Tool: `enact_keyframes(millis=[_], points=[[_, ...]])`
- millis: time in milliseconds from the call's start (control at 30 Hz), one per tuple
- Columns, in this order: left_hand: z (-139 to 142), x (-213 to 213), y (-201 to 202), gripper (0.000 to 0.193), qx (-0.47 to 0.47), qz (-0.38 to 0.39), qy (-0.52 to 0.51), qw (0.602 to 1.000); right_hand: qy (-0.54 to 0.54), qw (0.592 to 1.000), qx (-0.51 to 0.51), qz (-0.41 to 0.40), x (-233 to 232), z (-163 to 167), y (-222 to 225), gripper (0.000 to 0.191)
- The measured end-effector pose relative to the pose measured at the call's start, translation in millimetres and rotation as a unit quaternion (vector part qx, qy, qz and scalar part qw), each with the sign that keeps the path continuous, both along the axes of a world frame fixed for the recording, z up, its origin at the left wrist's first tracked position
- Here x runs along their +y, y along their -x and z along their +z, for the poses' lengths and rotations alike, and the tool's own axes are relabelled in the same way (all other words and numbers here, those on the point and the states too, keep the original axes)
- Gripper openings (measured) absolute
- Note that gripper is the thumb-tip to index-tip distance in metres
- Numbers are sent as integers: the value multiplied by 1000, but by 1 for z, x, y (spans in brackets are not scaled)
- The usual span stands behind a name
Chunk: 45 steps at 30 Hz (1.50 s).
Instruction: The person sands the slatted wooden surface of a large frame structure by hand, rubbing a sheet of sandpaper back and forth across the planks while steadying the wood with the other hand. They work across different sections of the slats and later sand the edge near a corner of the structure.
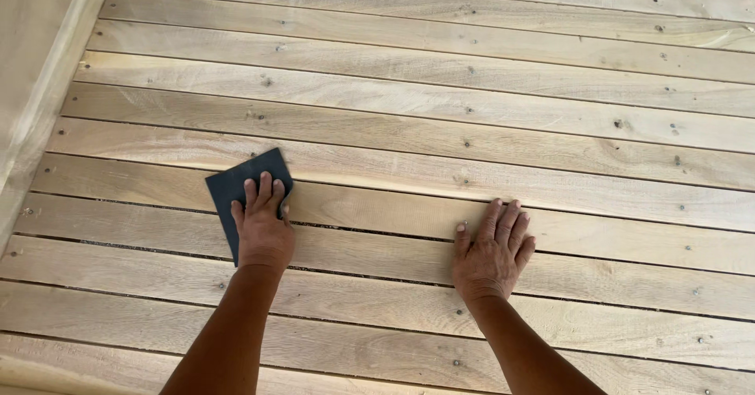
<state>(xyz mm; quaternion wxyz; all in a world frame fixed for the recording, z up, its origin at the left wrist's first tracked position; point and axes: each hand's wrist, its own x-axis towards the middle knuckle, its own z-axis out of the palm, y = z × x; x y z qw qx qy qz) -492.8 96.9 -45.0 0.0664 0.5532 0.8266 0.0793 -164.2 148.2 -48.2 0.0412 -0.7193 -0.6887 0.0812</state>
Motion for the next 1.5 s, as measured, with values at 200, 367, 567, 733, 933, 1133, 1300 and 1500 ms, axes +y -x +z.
enact_keyframes(millis=[200, 367, 567, 733, 933, 1133, 1300, 1500], points=[[7, 19, -103, 71, -39, -108, 53, 992, 15, 995, -5, -100, 6, 6, 28, 85], [-10, 8, -65, 77, 6, -238, 37, 970, 5, 993, 2, -114, 2, 4, 29, 86], [-14, 7, 81, 52, -6, 80, 11, 997, 4, 993, -25, -119, 1, 10, 25, 88], [-5, 35, -26, 72, -15, -48, 17, 999, 2, 990, 12, -139, 0, 11, 24, 80], [5, 41, -137, 66, -151, -326, 15, 933, -22, 990, 11, -137, -2, 11, 19, 73], [-9, 21, 46, 52, -42, -134, -47, 989, -23, 991, 4, -131, -3, 11, 18, 74], [-3, 37, 89, 55, -7, 96, -10, 995, -13, 991, -2, -131, -3, 8, 18, 76], [-7, 53, -66, 77, -62, -151, 51, 985, -23, 992, -8, -123, -5, 7, 18, 76]])
